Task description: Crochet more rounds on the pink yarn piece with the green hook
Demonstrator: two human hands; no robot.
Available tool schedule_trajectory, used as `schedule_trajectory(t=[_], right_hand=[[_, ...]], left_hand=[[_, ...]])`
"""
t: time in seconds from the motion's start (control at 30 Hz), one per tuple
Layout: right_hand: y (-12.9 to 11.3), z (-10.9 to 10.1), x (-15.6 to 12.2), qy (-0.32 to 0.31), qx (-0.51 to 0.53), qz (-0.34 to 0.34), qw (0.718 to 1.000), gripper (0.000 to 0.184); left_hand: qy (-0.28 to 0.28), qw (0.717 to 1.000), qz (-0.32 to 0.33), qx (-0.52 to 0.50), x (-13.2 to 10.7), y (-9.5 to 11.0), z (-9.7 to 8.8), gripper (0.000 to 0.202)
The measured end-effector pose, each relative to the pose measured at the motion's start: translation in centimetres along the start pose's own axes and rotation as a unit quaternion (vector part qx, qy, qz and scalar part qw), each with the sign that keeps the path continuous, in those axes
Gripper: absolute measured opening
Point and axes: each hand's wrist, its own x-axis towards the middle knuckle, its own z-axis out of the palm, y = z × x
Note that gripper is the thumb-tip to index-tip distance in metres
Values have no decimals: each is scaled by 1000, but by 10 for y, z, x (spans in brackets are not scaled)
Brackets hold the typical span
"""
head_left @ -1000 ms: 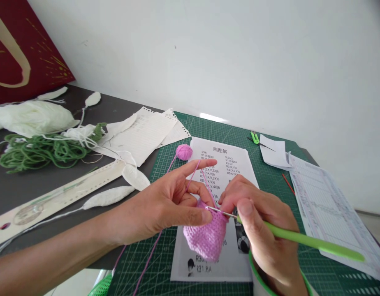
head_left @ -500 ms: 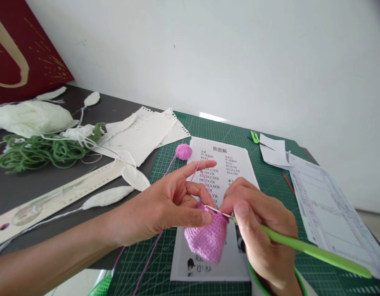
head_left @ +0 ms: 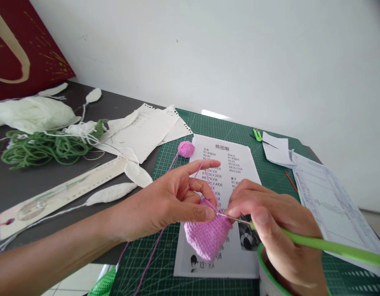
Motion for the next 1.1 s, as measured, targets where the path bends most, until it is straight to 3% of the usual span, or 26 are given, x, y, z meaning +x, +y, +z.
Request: schedule_trajectory(t=[0.2, 0.4, 0.53, 0.67, 0.83, 0.97, 1.1], right_hand=[[-7, -2, 4, -15, -59, -1, 998, 26], [-6, 5, 2, -9, -203, -60, 977, 24], [5, 20, 2, 62, -291, -104, 949, 25], [15, 42, 6, 149, -321, -100, 930, 28], [25, 54, 5, 221, -318, -119, 914, 27], [25, 51, 2, 218, -307, -142, 915, 22], [23, 49, -1, 215, -270, -151, 926, 22]], left_hand=[[14, 999, 20, 24, 2, -1, 1, 85], [59, 993, 61, 80, 4, -4, 5, 77], [138, 960, 151, 190, 5, -15, 11, 66], [189, 920, 225, 260, 6, -24, 20, 69], [219, 941, 215, 141, 5, -20, 29, 78], [167, 971, 167, 22, 6, -13, 25, 80], [123, 984, 123, -44, 5, -9, 15, 86]])
